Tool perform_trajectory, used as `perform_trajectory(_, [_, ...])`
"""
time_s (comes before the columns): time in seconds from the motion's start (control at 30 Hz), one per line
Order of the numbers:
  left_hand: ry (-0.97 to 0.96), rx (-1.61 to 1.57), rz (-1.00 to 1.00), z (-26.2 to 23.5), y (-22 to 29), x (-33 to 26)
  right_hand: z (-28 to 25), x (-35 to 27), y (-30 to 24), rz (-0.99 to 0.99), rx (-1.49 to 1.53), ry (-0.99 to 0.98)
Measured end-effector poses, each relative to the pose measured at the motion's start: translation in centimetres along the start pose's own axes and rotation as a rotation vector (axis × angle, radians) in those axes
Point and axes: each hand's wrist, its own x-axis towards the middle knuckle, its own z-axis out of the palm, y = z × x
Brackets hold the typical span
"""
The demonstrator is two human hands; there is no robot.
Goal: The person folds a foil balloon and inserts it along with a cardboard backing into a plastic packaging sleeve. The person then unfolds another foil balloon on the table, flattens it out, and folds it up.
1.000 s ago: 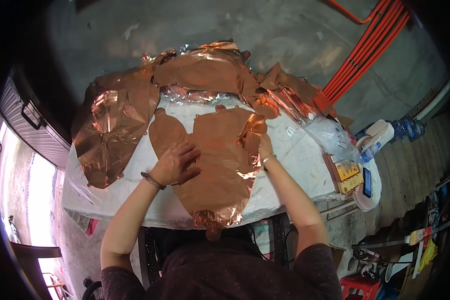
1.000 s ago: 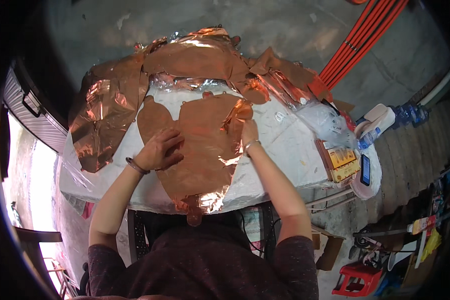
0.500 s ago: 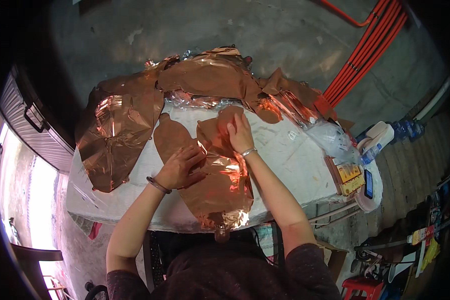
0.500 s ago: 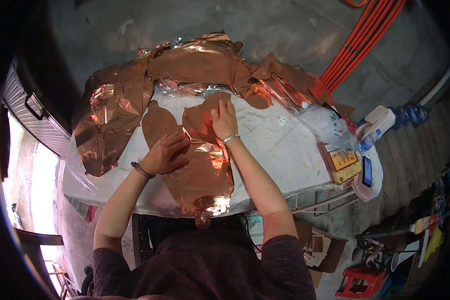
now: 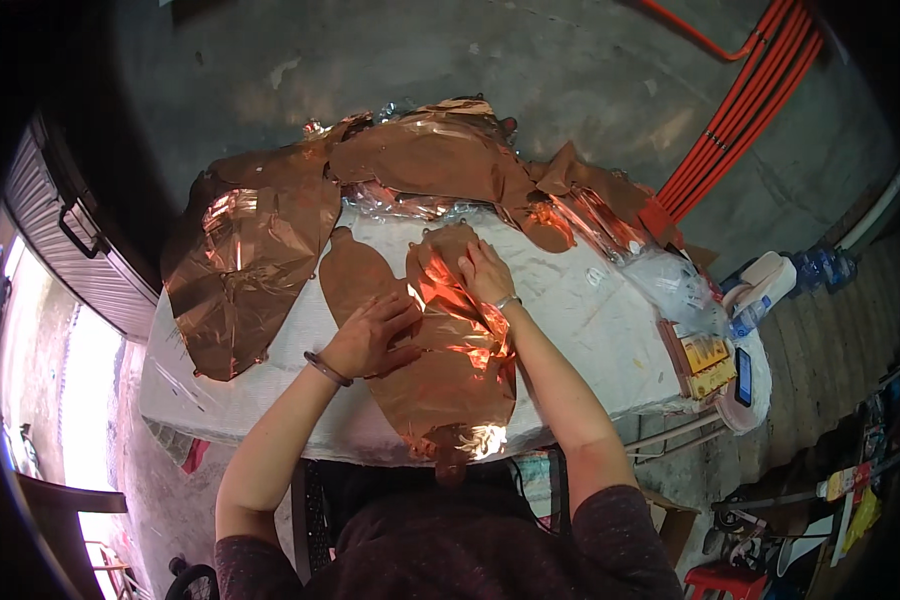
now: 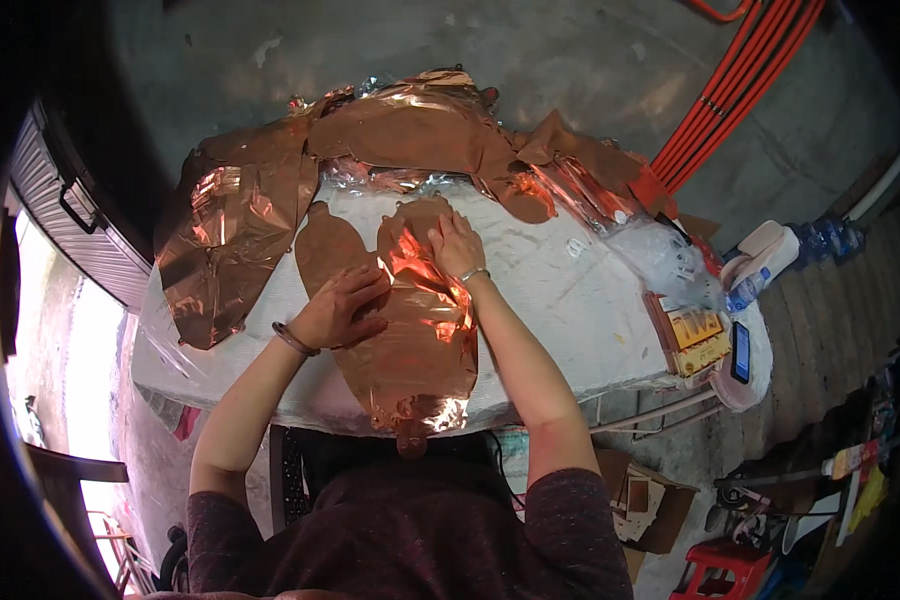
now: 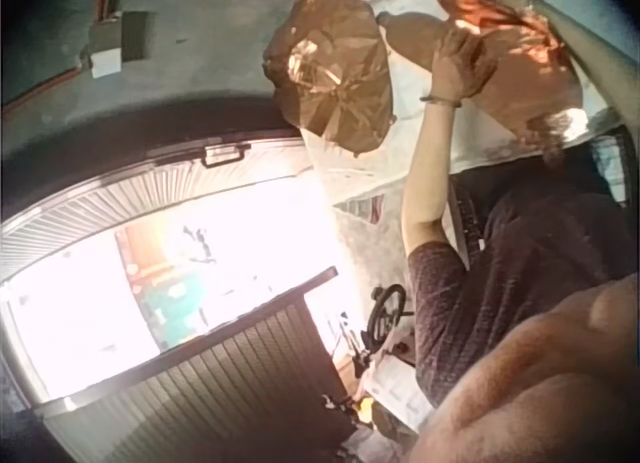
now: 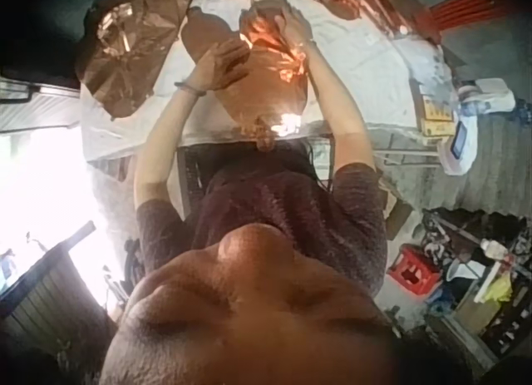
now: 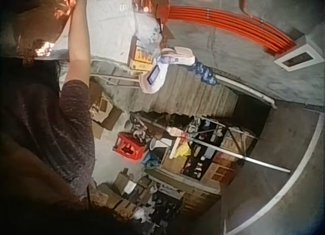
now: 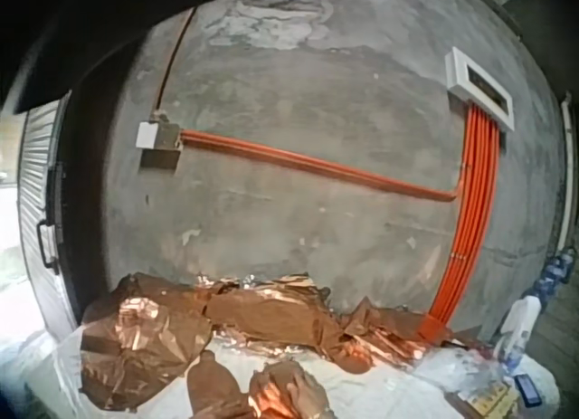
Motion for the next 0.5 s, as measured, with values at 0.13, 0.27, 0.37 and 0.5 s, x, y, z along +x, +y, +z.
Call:
perform_trajectory(0.13, [0.051,0.017,0.040,-0.4,0.0,-0.1,-0.3,0.0,-0.9,0.033,-0.069,-0.017])
perform_trajectory(0.27, [-0.154,-0.045,-0.066,-1.4,0.5,0.8,-0.2,-0.1,0.3,0.043,0.038,0.039])
perform_trajectory(0.37, [-0.206,-0.037,-0.096,-1.7,0.6,1.2,-0.2,-0.3,0.6,0.020,-0.095,-0.007])
perform_trajectory(0.5, [-0.066,0.031,-0.082,-0.9,0.5,0.5,-0.3,-0.8,-0.3,-0.023,-0.008,0.139])
